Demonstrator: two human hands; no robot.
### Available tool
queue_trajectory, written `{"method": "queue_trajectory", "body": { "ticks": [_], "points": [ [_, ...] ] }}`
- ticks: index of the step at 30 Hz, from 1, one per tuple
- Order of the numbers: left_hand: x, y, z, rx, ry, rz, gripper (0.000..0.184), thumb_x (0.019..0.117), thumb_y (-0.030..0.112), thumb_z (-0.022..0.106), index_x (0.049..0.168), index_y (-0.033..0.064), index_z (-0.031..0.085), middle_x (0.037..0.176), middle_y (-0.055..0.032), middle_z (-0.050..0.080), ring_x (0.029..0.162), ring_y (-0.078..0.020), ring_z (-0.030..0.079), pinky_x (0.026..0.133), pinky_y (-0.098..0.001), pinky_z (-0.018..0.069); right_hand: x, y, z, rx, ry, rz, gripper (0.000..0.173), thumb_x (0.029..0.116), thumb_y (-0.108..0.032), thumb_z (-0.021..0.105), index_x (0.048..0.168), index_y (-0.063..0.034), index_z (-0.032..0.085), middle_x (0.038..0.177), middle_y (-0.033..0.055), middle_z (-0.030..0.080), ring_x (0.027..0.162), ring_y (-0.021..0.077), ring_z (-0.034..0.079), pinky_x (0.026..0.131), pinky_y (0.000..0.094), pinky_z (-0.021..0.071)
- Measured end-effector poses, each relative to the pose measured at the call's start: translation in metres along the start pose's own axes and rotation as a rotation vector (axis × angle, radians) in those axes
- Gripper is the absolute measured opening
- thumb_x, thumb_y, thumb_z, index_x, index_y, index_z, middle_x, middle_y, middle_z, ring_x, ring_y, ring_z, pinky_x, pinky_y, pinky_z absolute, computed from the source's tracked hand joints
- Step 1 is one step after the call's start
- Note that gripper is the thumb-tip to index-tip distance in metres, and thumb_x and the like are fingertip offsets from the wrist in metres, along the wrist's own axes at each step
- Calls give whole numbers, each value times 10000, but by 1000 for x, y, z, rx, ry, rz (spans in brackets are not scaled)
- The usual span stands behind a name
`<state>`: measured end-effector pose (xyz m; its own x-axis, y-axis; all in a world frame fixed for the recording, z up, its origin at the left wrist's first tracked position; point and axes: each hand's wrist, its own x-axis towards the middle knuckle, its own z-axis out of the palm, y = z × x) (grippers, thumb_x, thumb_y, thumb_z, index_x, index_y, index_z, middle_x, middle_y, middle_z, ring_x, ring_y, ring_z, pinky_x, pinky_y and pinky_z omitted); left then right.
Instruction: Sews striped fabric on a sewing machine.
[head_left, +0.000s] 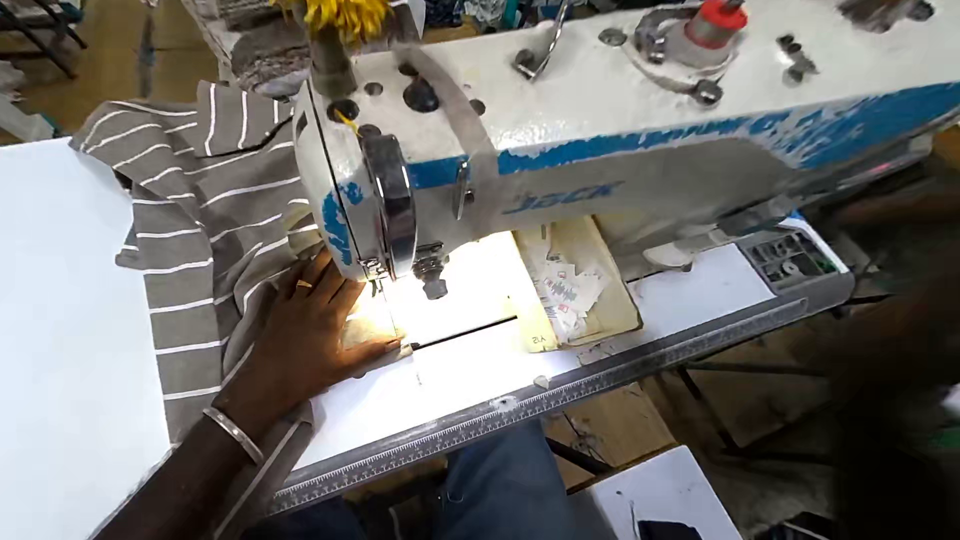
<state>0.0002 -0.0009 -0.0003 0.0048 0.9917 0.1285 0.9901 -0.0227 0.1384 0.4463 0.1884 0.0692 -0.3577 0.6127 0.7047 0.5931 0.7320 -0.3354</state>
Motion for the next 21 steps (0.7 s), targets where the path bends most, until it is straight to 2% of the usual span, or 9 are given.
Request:
{"method": "queue_trajectory", "body": {
  "ticks": [2,3,6,8,12,14,17,19,21],
  "points": [
    [-5,-1,4,-3,7,17,945,845,840,450,1386,84,615,1439,-130,589,1417,-354,456,1186,-563,295,-34,-23,25,-61,28,-81,462,1120,-296,351,1135,63,642,1072,231,697,1000,310,694,894,489,561],
    [-7,-1,7,-10,9,28,975,838,849,450,1410,72,591,1459,-134,570,1423,-353,445,1193,-566,278,-46,-29,38,-67,27,-72,436,1108,-271,385,1121,67,660,1063,244,699,990,327,695,888,494,567],
    [-11,-2,10,1,8,41,1025,829,868,435,1466,72,543,1502,-131,533,1440,-343,427,1208,-558,256,-65,-30,66,-83,42,-50,279,1038,-137,526,1190,40,680,1204,226,679,1118,314,669,964,448,559],
    [-10,-3,11,1,14,49,1035,826,873,434,1473,71,535,1511,-134,521,1451,-345,412,1212,-557,253,-67,-30,76,-103,51,-52,283,1013,-111,577,1237,15,693,1283,216,657,1209,318,632,1031,436,527],
    [-12,-1,9,-34,41,32,1026,828,845,478,1473,48,523,1522,-153,503,1477,-353,378,1230,-555,227,-69,-24,84,-117,41,-8,337,1018,-106,549,1313,19,651,1372,222,609,1307,323,577,1101,431,483],
    [-20,7,3,-61,95,45,873,879,743,538,1429,66,569,1467,-154,539,1418,-362,438,1186,-576,290,-70,-24,87,-127,41,11,346,1021,-94,542,1336,12,639,1394,217,597,1322,322,566,1112,431,473],
    [-40,15,2,-175,123,168,398,984,378,598,1322,191,692,1386,-60,610,1327,-277,529,1133,-515,391,-71,-24,88,-127,56,8,326,1014,-70,548,1310,12,657,1378,211,606,1339,320,554,1134,434,462],
    [-47,9,8,-256,100,210,379,997,287,564,1358,264,678,1418,-21,585,1353,-239,511,1121,-474,426,-71,-24,89,-128,62,5,309,1004,-33,533,1273,12,679,1343,207,631,1321,326,570,1130,439,464],
    [-47,4,9,-274,88,229,400,995,272,540,1373,293,670,1452,-28,565,1391,-254,480,1136,-491,411,-73,-26,88,-147,29,54,304,995,9,508,1207,-9,725,1278,180,689,1224,318,649,1046,450,526]
  ]
}}
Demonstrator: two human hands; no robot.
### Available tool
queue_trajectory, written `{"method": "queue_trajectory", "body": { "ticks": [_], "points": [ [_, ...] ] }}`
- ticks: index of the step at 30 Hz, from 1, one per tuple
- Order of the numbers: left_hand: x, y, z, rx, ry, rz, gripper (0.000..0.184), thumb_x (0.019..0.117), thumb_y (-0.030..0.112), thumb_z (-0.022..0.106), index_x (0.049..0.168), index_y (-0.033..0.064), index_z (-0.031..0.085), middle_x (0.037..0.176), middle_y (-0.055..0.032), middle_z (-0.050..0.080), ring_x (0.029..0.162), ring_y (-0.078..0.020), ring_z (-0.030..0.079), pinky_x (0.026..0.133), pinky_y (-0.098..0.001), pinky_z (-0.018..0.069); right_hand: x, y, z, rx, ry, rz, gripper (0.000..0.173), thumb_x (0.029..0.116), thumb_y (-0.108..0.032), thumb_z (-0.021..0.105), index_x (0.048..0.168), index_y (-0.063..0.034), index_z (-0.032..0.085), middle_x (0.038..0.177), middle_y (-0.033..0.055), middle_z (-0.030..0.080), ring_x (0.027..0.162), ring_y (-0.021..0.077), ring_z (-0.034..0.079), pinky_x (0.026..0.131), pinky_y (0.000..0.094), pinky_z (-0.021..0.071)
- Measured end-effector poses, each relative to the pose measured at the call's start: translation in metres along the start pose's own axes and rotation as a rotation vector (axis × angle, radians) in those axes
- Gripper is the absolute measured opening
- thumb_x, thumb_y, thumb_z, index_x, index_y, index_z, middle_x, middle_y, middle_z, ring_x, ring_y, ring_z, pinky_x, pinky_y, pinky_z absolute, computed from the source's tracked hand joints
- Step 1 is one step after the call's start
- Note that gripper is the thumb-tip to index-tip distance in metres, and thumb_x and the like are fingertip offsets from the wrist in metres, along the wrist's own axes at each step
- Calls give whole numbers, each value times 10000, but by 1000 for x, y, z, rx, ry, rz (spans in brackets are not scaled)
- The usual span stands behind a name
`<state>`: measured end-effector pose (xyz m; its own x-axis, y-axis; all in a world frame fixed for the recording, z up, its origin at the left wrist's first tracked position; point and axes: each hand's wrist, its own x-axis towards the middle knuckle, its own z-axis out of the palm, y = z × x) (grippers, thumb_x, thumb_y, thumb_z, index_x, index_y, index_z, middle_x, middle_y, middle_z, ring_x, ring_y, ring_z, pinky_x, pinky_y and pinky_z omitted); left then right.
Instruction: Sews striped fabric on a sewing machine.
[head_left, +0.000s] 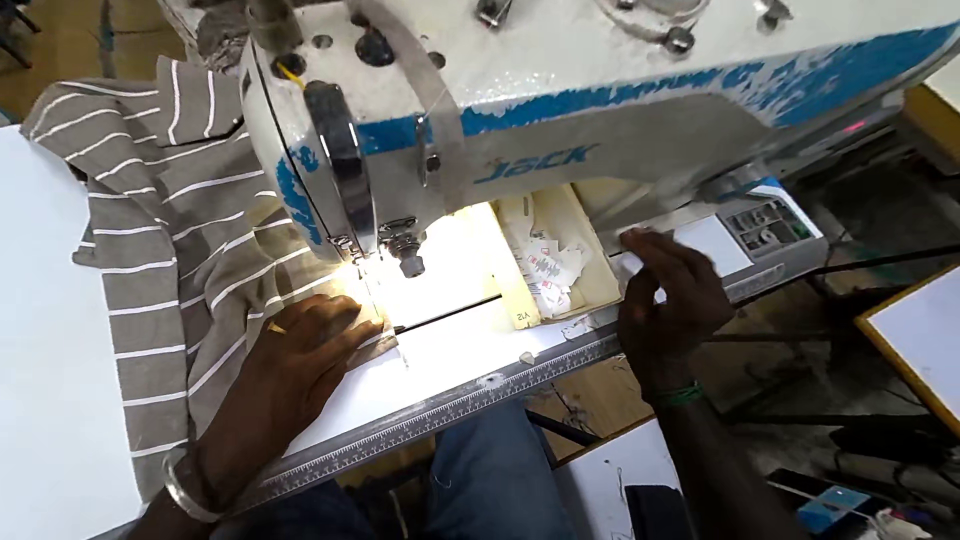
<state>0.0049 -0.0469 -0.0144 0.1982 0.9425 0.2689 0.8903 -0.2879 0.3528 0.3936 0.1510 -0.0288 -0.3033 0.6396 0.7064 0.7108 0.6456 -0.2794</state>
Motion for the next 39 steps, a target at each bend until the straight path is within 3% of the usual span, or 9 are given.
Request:
{"method": "queue_trajectory", "body": {
  "ticks": [3,6,8,9,11,14,17,29,39],
  "points": [
    [-1,2,-2,24,-8,20,413,980,251,536,1364,309,675,1461,-37,560,1400,-273,472,1136,-510,408,-2,1,-1,6,-63,63,328,985,8,485,1173,-42,749,1263,141,713,1165,300,690,984,472,557],
    [-5,0,1,52,-17,32,424,979,266,532,1377,328,664,1475,-22,555,1407,-266,466,1136,-507,398,2,-8,-11,46,44,-4,298,1008,-2,501,1217,14,713,1311,191,667,1257,316,630,1073,453,518],
    [-7,-4,1,53,-15,29,408,985,272,519,1357,333,675,1475,-17,551,1406,-262,465,1134,-513,395,1,-49,-26,133,51,-84,277,1028,-53,509,1228,19,686,1309,185,651,1271,299,607,1075,453,512],
    [-8,-3,0,40,-9,26,393,986,262,523,1334,330,693,1463,-22,562,1399,-263,475,1132,-513,402,-5,-80,-33,204,-21,-115,265,1042,-107,504,1228,-17,671,1286,137,660,1239,242,615,1035,412,523],
    [-6,-5,-4,13,-3,35,373,990,243,531,1303,325,716,1439,-32,581,1389,-258,489,1137,-502,412,-11,-141,-22,377,-195,-171,253,991,-204,555,1159,-122,726,1077,39,715,1028,146,676,858,332,579],
    [0,-12,-7,0,2,68,358,990,241,544,1287,323,727,1423,-36,596,1382,-253,498,1135,-489,415,-11,-185,25,354,-418,-193,324,956,-203,601,1242,-219,752,967,-4,674,859,141,627,648,289,515],
    [1,-23,-9,19,0,91,351,1006,267,533,1297,327,720,1432,-25,597,1386,-245,498,1132,-482,413,-4,-188,48,280,-502,-207,315,955,-195,608,1228,-242,757,938,15,609,823,171,576,612,301,469],
    [21,-52,-15,3,-1,123,360,997,240,515,1273,304,736,1419,-26,607,1357,-251,519,1123,-477,406,10,-193,64,220,-484,-185,298,956,-189,594,1198,-201,767,790,1,558,700,156,548,516,293,392],
    [36,-62,-18,15,30,36,371,948,152,543,1227,262,761,1281,-71,666,1309,-312,540,1078,-504,421,7,-193,66,207,-495,-166,330,999,-242,569,1278,-199,737,836,5,578,751,162,558,555,289,419]
  ]
}}
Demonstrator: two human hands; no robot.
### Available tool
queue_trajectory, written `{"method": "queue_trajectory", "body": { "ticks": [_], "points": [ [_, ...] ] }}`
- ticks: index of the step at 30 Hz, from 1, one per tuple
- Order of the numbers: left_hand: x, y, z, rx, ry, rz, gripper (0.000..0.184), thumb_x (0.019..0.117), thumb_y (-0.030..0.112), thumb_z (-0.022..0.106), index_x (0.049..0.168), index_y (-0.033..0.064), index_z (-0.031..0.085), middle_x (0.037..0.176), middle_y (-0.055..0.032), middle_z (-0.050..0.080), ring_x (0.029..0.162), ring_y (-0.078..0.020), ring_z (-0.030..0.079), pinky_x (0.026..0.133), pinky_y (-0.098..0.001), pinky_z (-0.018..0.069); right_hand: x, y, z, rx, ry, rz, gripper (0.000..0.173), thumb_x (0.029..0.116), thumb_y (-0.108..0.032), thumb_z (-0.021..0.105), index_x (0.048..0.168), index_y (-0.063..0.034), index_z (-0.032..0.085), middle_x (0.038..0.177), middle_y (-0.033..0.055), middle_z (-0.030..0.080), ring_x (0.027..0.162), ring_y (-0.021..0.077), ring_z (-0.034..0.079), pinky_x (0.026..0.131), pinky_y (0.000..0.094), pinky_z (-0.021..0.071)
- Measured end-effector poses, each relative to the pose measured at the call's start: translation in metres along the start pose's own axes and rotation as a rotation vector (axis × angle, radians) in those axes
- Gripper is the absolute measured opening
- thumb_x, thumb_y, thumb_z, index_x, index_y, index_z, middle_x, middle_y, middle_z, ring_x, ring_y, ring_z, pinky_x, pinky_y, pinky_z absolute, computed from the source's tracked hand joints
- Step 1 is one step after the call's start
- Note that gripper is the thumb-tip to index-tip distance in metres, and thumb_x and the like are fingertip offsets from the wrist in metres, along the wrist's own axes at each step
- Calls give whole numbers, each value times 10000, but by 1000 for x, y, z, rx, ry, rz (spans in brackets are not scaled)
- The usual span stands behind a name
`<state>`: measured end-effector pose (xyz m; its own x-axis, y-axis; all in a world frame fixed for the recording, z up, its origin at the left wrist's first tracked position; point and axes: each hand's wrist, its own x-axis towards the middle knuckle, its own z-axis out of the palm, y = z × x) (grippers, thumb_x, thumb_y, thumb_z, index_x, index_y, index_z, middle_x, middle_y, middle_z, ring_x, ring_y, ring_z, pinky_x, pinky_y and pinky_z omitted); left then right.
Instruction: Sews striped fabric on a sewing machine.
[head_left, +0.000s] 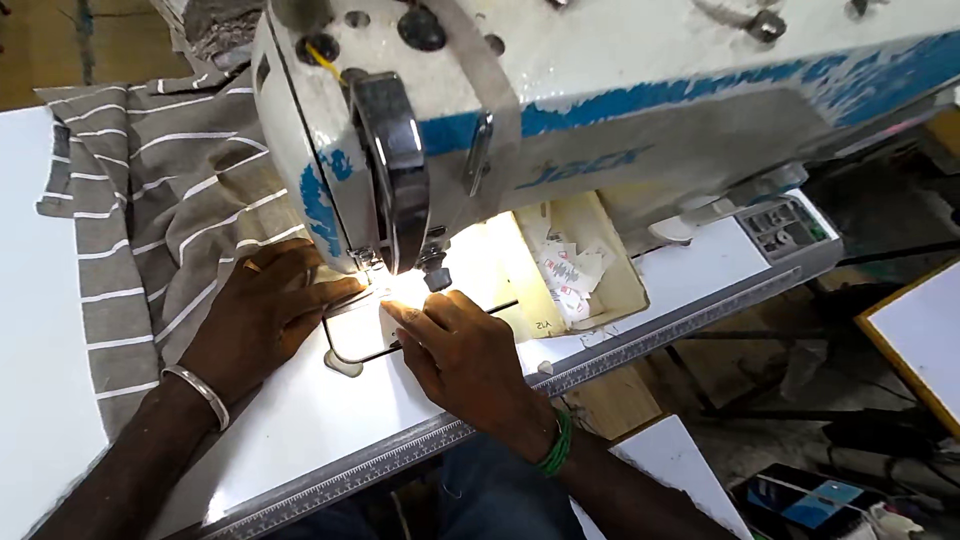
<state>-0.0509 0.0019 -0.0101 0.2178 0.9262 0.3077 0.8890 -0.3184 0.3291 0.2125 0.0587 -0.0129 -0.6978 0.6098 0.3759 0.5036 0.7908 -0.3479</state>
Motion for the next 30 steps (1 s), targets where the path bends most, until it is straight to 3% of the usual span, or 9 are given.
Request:
{"method": "queue_trajectory", "body": {
  "ticks": [8,9,12,16,18,21,24,27,30],
  "points": [
    [9,-3,-6,-8,-27,-8,361,951,158,536,1204,259,773,1276,-58,679,1300,-299,559,1065,-511,439,-28,1,1,114,91,-47,264,988,-237,596,1177,-191,774,837,-24,643,763,130,579,639,294,444],
    [15,-3,-12,10,-45,44,351,946,169,536,1186,247,780,1222,-60,700,1244,-298,597,1028,-507,465,-28,1,1,115,93,-43,258,989,-239,594,1165,-190,776,840,-23,651,763,128,585,638,293,446],
    [40,-16,-34,97,-152,312,350,993,308,488,1166,232,782,1148,-39,731,1148,-253,645,1055,-483,446,-25,1,2,121,89,-36,245,993,-246,594,1145,-192,779,829,-28,655,747,121,584,629,290,444],
    [52,-58,-32,100,-298,620,507,1021,528,387,1368,283,663,1236,-23,708,1183,-209,634,1069,-456,448,-26,3,2,128,94,-54,245,987,-245,595,1137,-183,778,807,-29,638,736,122,574,630,291,445],
    [51,-79,-19,59,-277,707,555,1011,574,388,1425,278,609,1268,-66,676,1216,-259,602,1085,-487,425,-26,3,2,136,98,-54,248,984,-240,598,1142,-176,778,805,-26,637,733,126,572,632,295,446],
    [49,-94,-10,79,-280,699,585,992,627,356,1452,341,580,1322,-104,648,1292,-328,553,1124,-573,375,-27,3,2,137,101,-50,250,987,-238,592,1143,-170,776,792,-26,633,727,127,569,630,298,442],
    [48,-95,-10,114,-306,672,607,988,658,314,1491,390,523,1267,-95,665,1235,-324,578,1082,-590,390,-26,2,2,129,95,-51,251,989,-239,588,1142,-166,773,779,-25,611,713,125,551,617,296,423],
    [48,-87,-17,100,-291,656,596,983,646,357,1446,346,582,1253,-77,677,1213,-282,596,1078,-533,403,-25,2,2,132,94,-54,253,986,-241,591,1145,-168,774,777,-29,615,710,122,552,619,294,425],
    [43,-87,-10,47,-254,639,602,979,639,373,1447,331,592,1365,-91,625,1287,-308,536,1114,-547,356,-33,3,-2,298,146,-94,249,975,-204,609,1149,-128,770,712,-33,599,632,98,519,570,273,414]
  ]
}}
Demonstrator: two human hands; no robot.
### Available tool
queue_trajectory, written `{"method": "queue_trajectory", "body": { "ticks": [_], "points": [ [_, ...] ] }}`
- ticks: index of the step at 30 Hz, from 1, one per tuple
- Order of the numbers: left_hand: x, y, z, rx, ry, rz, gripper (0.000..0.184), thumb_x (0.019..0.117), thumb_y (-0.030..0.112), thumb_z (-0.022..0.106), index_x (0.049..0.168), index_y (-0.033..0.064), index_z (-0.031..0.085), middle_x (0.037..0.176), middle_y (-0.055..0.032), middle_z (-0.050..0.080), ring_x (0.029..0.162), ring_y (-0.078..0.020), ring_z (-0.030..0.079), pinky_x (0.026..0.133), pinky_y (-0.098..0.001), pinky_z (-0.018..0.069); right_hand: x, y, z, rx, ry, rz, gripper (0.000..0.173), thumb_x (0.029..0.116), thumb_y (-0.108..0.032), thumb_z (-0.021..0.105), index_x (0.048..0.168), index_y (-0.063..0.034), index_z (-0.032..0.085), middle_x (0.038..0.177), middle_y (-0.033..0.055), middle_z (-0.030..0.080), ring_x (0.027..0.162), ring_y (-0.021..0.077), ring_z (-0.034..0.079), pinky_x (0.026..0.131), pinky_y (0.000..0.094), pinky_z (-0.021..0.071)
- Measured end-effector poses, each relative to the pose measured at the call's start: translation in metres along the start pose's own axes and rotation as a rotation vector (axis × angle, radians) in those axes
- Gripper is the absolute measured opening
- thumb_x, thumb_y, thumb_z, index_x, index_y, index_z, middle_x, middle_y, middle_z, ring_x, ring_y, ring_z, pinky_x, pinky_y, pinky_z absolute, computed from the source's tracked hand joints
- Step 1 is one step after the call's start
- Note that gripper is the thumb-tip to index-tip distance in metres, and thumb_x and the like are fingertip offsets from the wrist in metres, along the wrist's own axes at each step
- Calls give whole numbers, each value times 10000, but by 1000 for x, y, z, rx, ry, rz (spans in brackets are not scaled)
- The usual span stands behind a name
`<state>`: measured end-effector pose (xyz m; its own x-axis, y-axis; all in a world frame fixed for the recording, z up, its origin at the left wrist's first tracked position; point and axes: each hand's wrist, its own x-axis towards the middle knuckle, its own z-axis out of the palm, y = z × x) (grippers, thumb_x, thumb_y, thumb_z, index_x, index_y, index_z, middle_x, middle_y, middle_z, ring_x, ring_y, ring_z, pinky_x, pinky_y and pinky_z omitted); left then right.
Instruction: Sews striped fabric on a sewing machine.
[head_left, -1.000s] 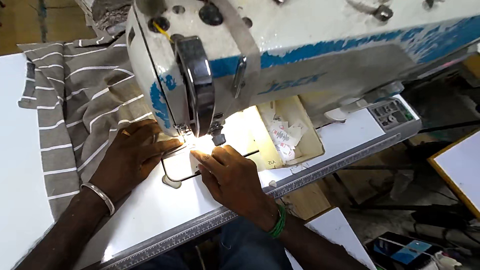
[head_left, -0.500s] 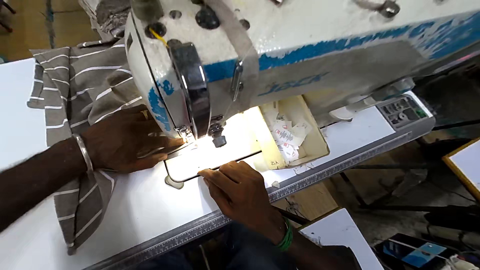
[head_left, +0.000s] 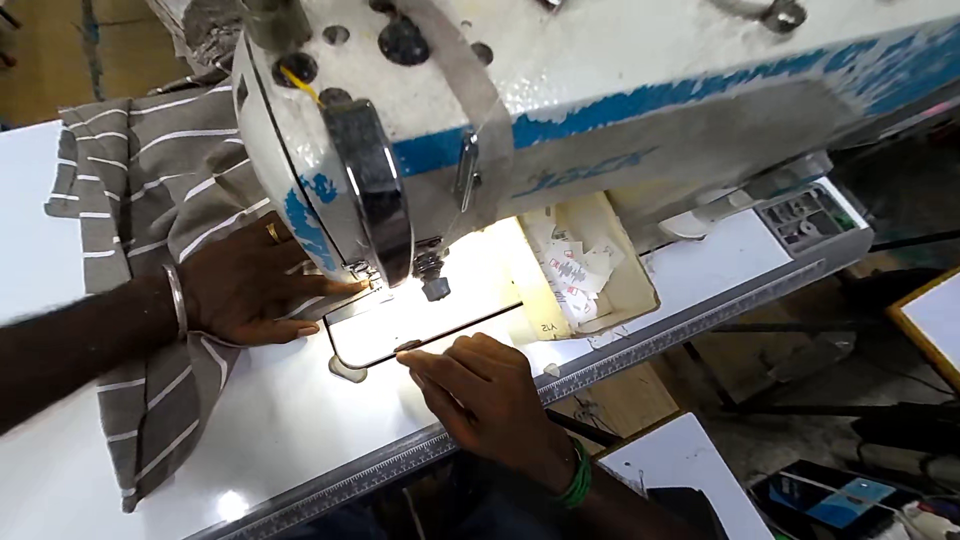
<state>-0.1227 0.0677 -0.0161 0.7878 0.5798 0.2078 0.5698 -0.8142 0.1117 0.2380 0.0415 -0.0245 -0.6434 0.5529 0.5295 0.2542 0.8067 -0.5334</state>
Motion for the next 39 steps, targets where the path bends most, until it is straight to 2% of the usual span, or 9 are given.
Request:
{"method": "queue_trajectory", "body": {
  "ticks": [3,9,13,16,19,23,27,34,39],
  "points": [
    [5,46,-4,5,96,-262,587,982,620,388,1362,276,673,1215,-75,675,1164,-283,583,1006,-521,431,-23,-13,-16,255,44,58,217,1009,-223,599,1141,-152,755,698,-39,634,597,62,552,556,258,465],
    [66,180,35,243,192,-1049,643,960,628,460,1501,286,534,1462,-148,505,1302,-392,488,1014,-643,395,-107,-38,-24,370,-106,177,233,1028,-328,611,1062,-171,781,721,-3,652,650,111,599,617,292,504],
    [114,214,52,287,275,-1374,695,964,671,442,1539,283,483,1508,-162,450,1324,-402,446,984,-680,353,-115,-39,-43,201,-105,94,219,1020,-344,619,1062,-194,772,747,-11,684,668,122,634,626,314,535],
    [110,214,50,268,290,-1349,640,996,647,404,1535,311,487,1482,-153,462,1278,-398,465,948,-658,371,-83,2,-108,10,141,114,216,1059,-371,543,1041,-232,707,843,-54,697,750,77,676,669,294,592],
    [88,207,44,261,281,-1249,570,1008,614,424,1508,356,512,1415,-137,496,1196,-383,502,875,-612,413,-40,55,-158,-180,423,213,252,1088,-227,496,1130,-50,671,997,55,717,878,144,697,784,367,600],
    [85,203,43,262,277,-1216,580,1004,601,427,1521,346,497,1406,-153,490,1183,-382,509,881,-594,427,-21,120,-151,-380,421,240,367,1092,-191,467,1388,-11,591,1397,209,600,1270,279,603,1030,421,527],
    [88,204,44,256,276,-1256,574,1012,600,421,1524,351,492,1401,-152,487,1178,-375,512,844,-562,448,-25,137,-136,-414,460,172,343,1082,-71,416,1322,-9,653,1379,197,630,1365,322,544,1148,450,438],
    [89,206,45,244,300,-1270,571,1014,598,430,1527,355,487,1419,-155,478,1173,-376,525,827,-551,471,-30,135,-130,-480,475,278,316,1033,0,438,1032,30,753,1172,182,744,1115,263,719,964,376,566],
    [88,216,47,242,307,-1274,576,1015,606,415,1522,346,494,1405,-161,480,1164,-371,528,836,-548,469,-33,138,-132,-438,505,236,242,1023,-14,487,1134,27,698,1273,185,691,1111,242,690,869,345,572]
  ]
}}
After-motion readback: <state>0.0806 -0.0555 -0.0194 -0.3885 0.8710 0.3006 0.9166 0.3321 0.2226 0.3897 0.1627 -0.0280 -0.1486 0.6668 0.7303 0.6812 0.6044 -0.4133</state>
